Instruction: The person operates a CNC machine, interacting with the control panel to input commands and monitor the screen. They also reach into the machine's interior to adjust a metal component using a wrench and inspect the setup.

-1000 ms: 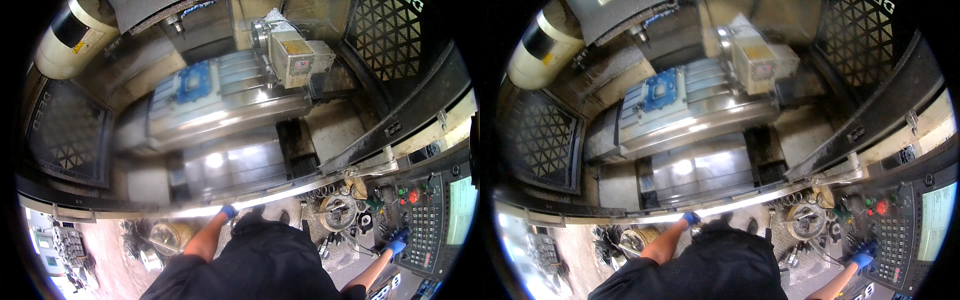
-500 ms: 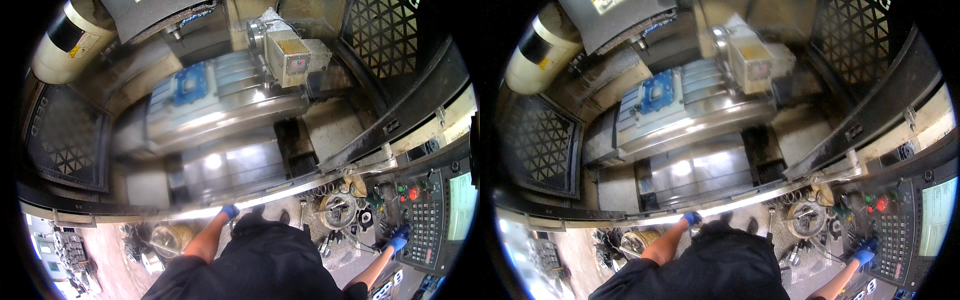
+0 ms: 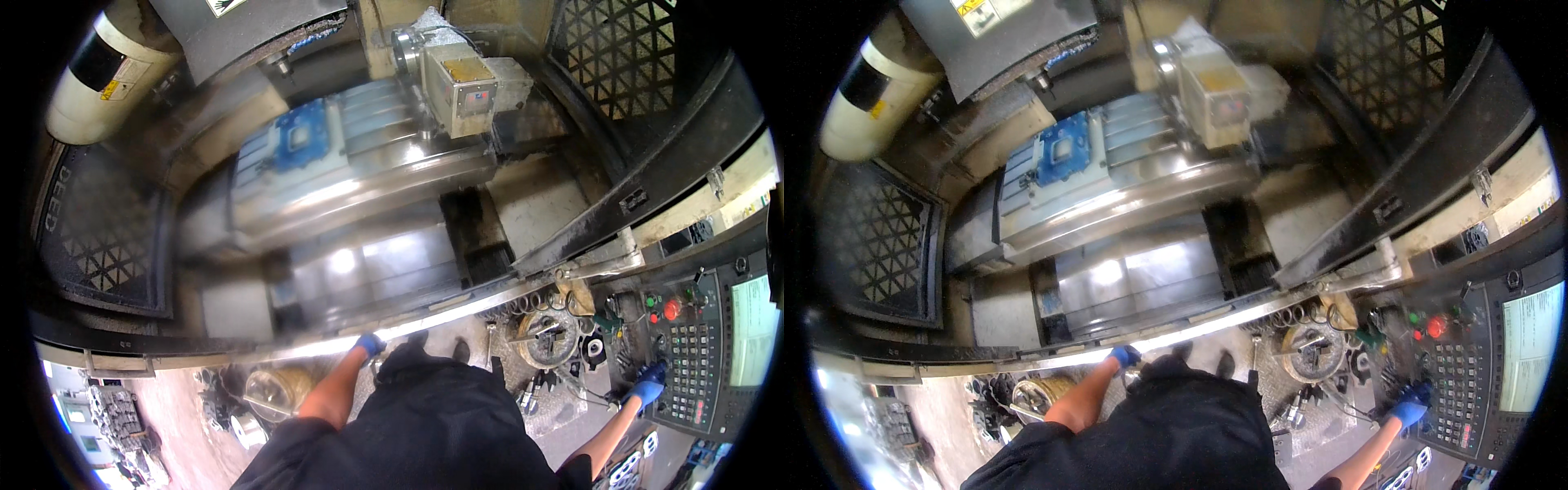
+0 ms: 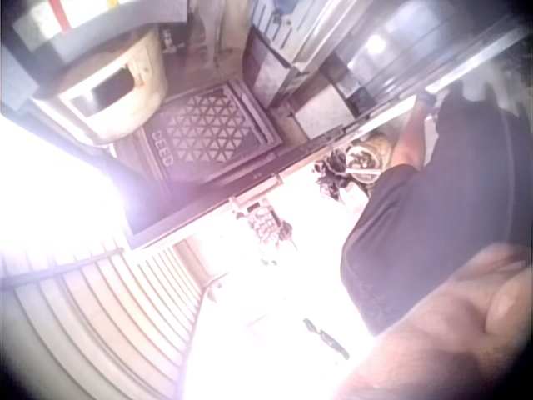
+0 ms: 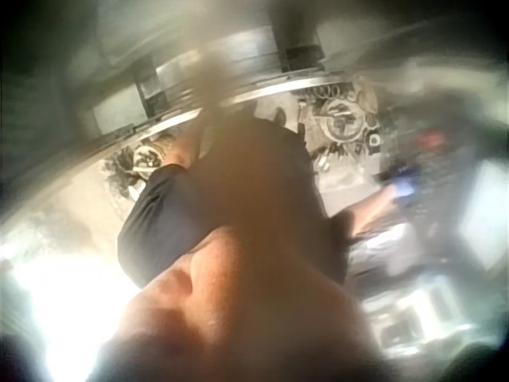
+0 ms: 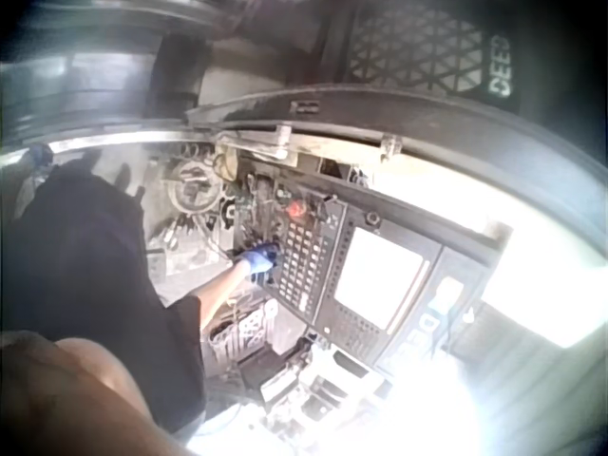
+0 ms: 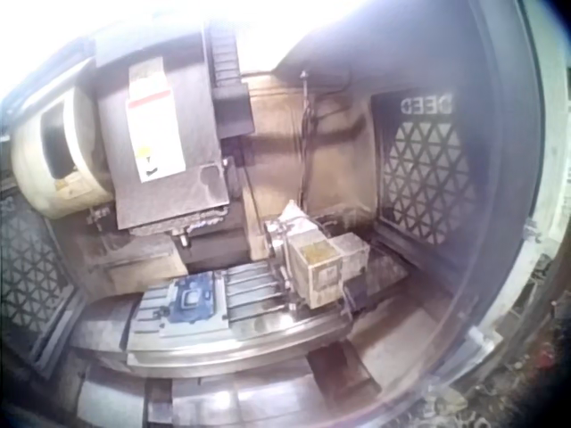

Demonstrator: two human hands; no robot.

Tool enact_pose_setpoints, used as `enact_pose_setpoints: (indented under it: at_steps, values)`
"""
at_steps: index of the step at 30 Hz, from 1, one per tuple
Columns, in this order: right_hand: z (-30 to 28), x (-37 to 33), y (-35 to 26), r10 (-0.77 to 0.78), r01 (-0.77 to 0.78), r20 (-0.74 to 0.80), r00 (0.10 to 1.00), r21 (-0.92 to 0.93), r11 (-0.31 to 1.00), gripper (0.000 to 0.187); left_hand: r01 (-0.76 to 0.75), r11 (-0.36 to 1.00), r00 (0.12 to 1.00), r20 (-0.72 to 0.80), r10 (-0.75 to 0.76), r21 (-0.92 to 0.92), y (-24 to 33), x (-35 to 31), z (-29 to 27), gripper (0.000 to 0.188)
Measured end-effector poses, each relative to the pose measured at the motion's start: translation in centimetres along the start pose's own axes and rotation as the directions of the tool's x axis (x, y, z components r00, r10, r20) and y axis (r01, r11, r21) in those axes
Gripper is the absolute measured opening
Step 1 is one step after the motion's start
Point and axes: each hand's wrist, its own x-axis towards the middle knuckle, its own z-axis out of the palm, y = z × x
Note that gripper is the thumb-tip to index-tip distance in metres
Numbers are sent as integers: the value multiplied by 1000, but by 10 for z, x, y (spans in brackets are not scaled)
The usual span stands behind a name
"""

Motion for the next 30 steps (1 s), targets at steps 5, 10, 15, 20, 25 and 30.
enact_pose_setpoints:
  at_steps: [5, 10, 15, 20, 25, 30]
  values:
    - [-9, -38, -53, -169, 94, -89, 982, -543, 835, 49, 108, 990, 993, 33, -112, 90, -1, -1, 5, 30]
    - [-12, -42, -58, -170, 114, -59, 984, -528, 842, 51, 130, 986, 990, 71, -123, -104, 23, -12, -2, 20]
    - [-11, -37, -49, -170, 133, -40, 985, -456, 880, 42, 79, 993, 992, 103, -70, -91, 30, -17, -13, 15]
    - [-11, -59, -68, -317, 248, -44, 947, -529, 812, 43, 44, 990, 959, 272, -80, 136, 27, -11, -34, 13]
    - [-10, -74, -96, -116, 22, -183, 976, -450, 893, 45, 475, 862, 815, 456, -357, -176, 33, 17, -38, 17]
    - [-8, -75, -113, -70, -11, -190, 979, -394, 919, 44, -863, 320, 503, 719, 480, 391, 32, 42, -62, 30]
